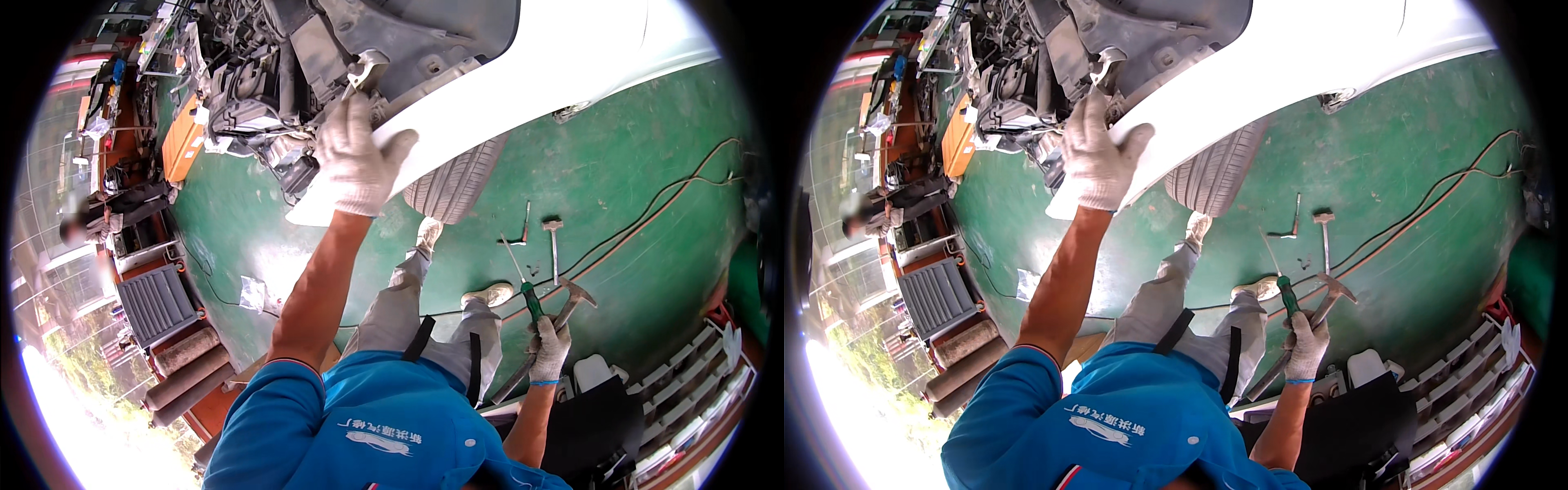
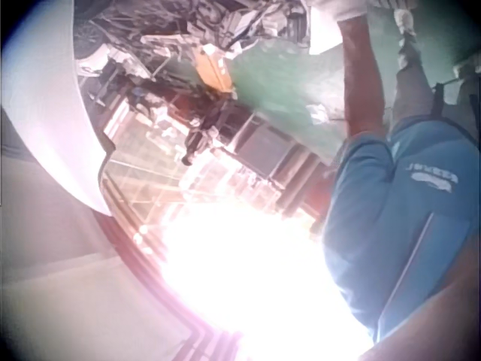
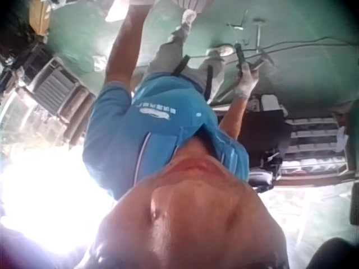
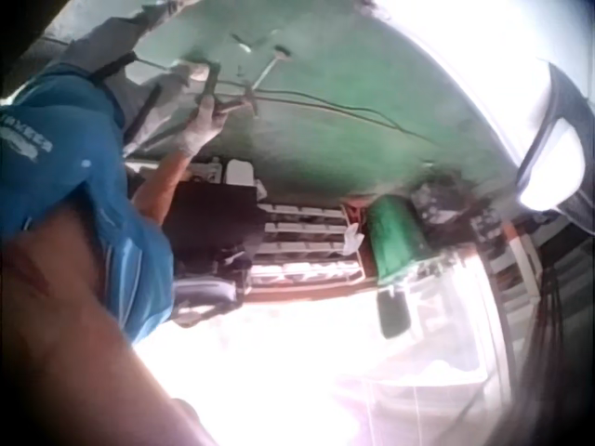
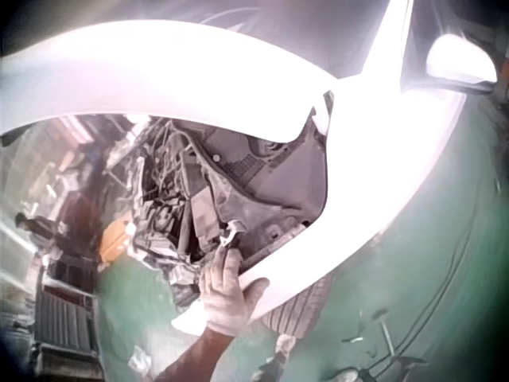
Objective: The person uses a hammer and a screwdriver to adjust and secure the front bumper of a white car. They repeatedly tap the bumper and use the screwdriver to pry or align the plastic panel with the car's frame.
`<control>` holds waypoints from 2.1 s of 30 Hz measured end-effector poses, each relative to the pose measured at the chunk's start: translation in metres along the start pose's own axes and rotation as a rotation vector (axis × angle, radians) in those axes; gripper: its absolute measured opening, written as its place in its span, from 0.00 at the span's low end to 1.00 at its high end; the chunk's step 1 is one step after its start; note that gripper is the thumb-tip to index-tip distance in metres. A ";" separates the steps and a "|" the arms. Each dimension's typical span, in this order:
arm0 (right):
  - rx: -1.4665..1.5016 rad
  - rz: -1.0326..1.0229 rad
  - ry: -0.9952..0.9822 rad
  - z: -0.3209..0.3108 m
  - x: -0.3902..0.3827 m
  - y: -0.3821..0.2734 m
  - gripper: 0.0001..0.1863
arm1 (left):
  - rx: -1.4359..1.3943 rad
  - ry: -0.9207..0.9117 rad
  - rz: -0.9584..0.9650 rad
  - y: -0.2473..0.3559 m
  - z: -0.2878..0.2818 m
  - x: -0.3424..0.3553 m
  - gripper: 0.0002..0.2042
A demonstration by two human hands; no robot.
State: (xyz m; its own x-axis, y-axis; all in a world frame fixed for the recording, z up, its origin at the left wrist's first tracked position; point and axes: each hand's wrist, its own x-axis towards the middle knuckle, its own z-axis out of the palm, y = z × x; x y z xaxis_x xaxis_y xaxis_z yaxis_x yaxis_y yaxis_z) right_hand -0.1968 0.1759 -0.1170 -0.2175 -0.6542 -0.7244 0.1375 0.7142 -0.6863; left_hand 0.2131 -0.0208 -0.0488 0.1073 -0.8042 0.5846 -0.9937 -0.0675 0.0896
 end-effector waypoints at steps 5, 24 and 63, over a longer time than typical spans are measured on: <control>-0.030 0.062 0.021 0.004 -0.001 -0.005 0.16 | -0.113 -0.377 -0.329 -0.026 -0.021 -0.021 0.33; -0.037 0.063 0.012 0.023 -0.012 -0.008 0.20 | -0.044 -0.630 -0.304 -0.028 -0.008 -0.001 0.41; -0.035 0.081 0.011 0.016 -0.034 0.003 0.16 | -0.025 -0.748 -0.323 -0.021 -0.021 0.017 0.42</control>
State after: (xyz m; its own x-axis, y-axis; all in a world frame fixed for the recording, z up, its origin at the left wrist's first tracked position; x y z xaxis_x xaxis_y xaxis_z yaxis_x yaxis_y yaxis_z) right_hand -0.1734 0.1960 -0.0951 -0.2176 -0.5912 -0.7766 0.1208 0.7733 -0.6225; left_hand 0.2367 -0.0211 -0.0240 0.3299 -0.9294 -0.1655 -0.9154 -0.3578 0.1847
